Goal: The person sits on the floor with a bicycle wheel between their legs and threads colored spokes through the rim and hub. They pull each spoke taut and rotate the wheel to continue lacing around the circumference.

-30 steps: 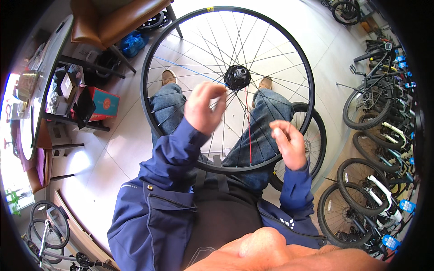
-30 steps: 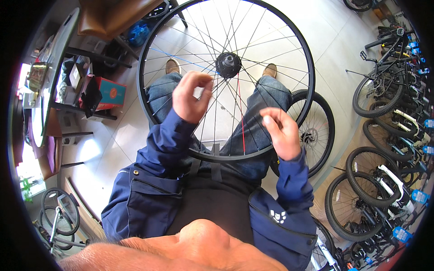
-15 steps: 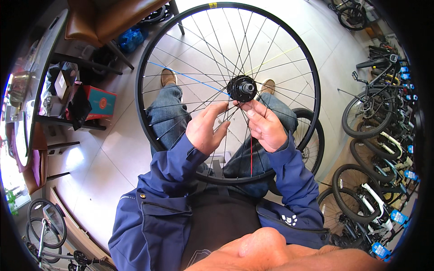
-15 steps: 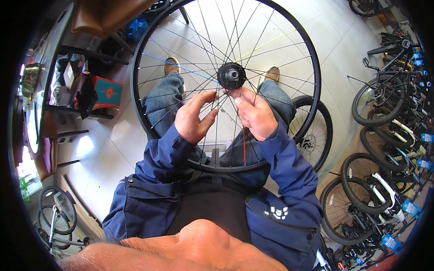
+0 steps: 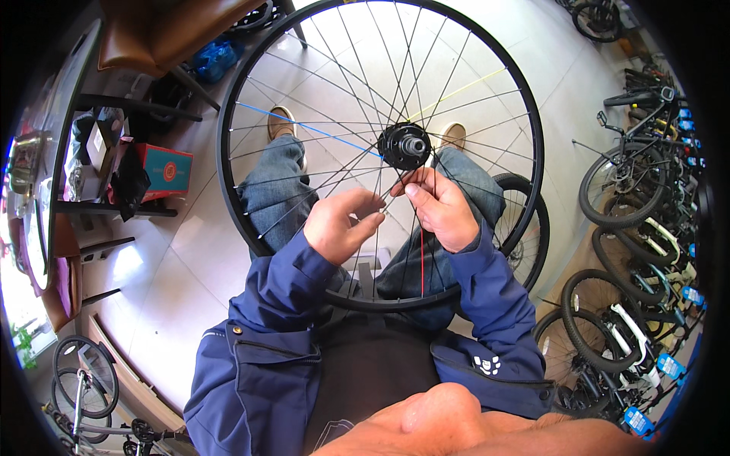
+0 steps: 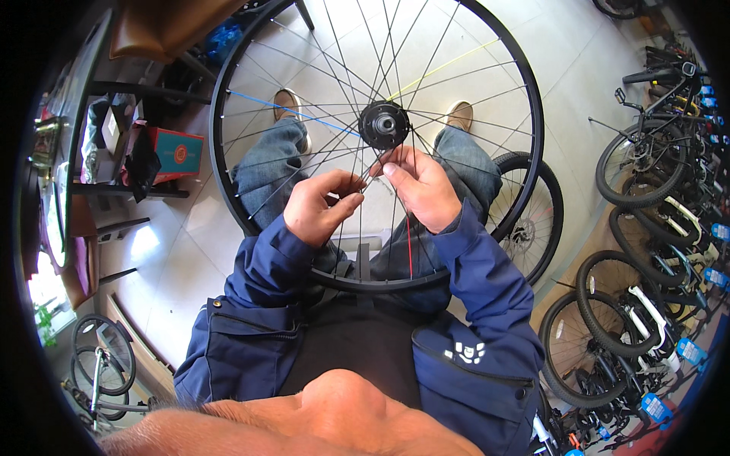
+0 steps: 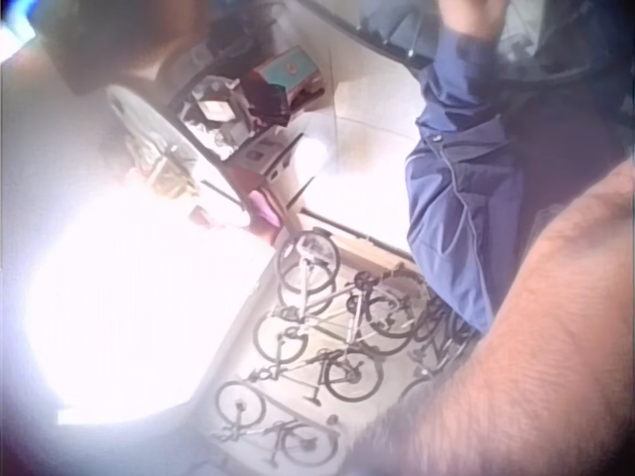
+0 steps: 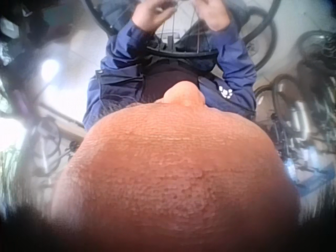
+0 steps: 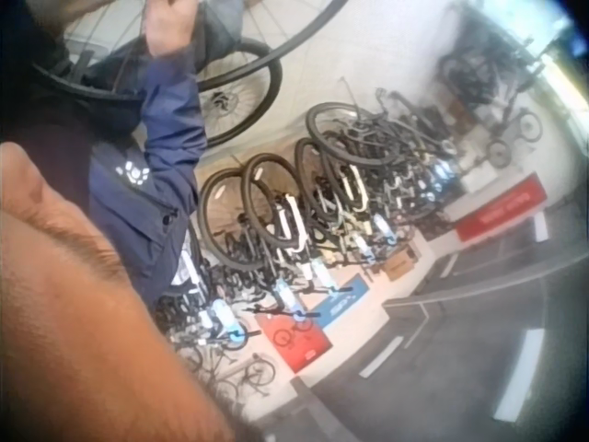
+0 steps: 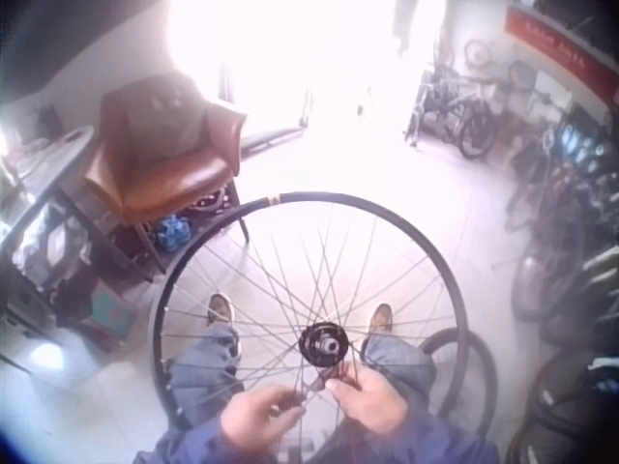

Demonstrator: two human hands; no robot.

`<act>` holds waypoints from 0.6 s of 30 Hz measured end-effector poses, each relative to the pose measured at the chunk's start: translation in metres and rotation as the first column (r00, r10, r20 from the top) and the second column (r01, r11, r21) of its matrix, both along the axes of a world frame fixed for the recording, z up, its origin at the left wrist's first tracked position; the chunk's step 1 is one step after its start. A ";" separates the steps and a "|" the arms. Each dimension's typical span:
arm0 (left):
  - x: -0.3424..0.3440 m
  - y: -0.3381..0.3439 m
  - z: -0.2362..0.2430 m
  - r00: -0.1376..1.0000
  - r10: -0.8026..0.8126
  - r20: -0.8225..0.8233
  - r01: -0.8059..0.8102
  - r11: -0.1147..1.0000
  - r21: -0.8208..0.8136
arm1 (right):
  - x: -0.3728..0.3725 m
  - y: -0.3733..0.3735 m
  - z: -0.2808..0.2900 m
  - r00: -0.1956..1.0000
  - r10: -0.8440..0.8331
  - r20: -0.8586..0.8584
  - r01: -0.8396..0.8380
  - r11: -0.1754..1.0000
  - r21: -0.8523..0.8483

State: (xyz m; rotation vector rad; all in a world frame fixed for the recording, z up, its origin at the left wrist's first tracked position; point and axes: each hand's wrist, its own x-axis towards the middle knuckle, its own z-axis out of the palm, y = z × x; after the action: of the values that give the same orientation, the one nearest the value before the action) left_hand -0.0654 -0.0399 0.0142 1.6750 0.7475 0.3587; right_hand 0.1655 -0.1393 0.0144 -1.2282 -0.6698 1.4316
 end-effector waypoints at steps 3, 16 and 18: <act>-0.006 0.009 -0.002 1.000 -0.021 0.022 0.025 0.977 -0.210 | -0.002 0.001 -0.002 1.000 0.008 0.023 -0.008 1.000 0.025; -0.009 0.022 0.005 0.988 -0.145 -0.056 0.130 0.969 -0.208 | -0.002 -0.013 -0.002 0.988 0.073 0.134 -0.075 0.997 0.010; -0.006 0.025 0.002 0.983 -0.163 -0.088 0.137 0.959 -0.249 | -0.007 -0.019 -0.002 0.990 0.001 0.140 -0.008 0.999 0.049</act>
State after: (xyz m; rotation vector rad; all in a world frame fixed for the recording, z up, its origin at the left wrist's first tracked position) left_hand -0.0710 -0.0147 0.0160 1.5166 0.7078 0.0665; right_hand 0.1587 -0.1584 0.0121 -1.2973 -0.7990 1.3333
